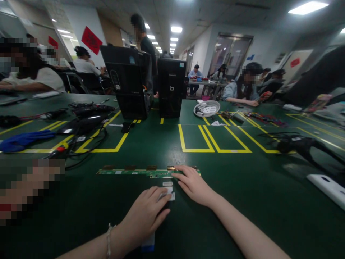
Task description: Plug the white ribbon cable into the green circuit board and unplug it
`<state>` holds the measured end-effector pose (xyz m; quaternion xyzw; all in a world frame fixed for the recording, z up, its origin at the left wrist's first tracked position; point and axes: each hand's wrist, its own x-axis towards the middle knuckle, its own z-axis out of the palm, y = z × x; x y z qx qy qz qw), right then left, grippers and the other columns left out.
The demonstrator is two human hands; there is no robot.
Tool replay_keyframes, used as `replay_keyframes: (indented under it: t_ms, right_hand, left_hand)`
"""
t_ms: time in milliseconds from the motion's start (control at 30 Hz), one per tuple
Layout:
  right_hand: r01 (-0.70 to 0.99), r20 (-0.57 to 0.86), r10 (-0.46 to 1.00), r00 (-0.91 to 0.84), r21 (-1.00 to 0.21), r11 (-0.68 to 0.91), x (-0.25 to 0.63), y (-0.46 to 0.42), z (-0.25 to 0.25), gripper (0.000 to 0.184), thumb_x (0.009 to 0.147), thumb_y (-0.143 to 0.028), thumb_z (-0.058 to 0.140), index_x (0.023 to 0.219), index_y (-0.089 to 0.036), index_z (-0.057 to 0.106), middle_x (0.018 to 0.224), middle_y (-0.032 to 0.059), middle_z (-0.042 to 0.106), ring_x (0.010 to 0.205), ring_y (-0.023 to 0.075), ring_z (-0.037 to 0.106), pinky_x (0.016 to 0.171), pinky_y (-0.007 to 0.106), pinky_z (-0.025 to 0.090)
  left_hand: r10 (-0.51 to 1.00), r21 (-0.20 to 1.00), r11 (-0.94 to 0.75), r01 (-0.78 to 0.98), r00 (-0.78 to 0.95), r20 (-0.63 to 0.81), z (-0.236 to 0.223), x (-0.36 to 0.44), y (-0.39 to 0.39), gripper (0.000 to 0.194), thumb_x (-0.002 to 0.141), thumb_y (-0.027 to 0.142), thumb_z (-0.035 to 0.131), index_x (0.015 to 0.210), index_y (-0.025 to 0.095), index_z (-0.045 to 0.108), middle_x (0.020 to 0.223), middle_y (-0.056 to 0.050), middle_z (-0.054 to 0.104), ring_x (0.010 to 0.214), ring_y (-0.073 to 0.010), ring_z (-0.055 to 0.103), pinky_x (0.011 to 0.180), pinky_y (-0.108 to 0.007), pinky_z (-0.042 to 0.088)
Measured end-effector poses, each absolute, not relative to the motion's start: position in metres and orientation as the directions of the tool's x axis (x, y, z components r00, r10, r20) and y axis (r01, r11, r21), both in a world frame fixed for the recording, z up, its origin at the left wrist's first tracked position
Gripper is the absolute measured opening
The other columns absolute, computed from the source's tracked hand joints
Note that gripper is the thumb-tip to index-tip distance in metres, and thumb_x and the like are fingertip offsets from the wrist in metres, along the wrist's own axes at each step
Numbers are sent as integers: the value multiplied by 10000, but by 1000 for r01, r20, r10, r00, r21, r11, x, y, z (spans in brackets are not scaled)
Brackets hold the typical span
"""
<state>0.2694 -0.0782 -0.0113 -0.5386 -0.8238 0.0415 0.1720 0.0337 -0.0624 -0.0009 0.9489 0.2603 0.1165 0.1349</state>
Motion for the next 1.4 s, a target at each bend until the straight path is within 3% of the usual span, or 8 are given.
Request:
replay_keyframes:
  t_ms: [233,733,933,1400]
  right_hand:
    - [873,200,908,-367,-263,411,281,-78,-19,375,973,-302,411,1326,-248,524,1398,97,469,1299,222,410,1063,457,378]
    - [880,179,915,-363,-256,399,281,-80,-18,399,961,-331,437,1352,-299,510,1433,87,424,1309,254,396,1045,498,385]
    - [888,182,919,-350,-249,387,279,-81,-17,404,956,-335,445,1351,-292,515,1345,107,487,1237,256,464,1003,490,427]
    - [891,181,914,-362,-222,397,278,-80,-18,421,950,-344,453,1363,-288,509,1318,119,502,1244,272,445,1005,503,413]
  left_hand:
    - [510,406,-817,410,842,176,-13,34,-57,410,929,296,542,1327,196,530,1394,-63,519,1279,-250,444,1084,-424,369]
    - [551,351,-808,474,818,165,-15,35,-56,483,933,327,525,1388,171,471,1427,-101,498,1306,-271,453,1064,-459,402]
    - [542,350,-811,469,828,145,-13,35,-54,472,932,318,520,1375,158,486,1424,-107,500,1308,-272,452,1067,-455,400]
    - [563,345,-801,489,812,157,-13,38,-55,427,932,280,504,1342,157,515,1403,-113,522,1286,-271,479,1049,-457,417]
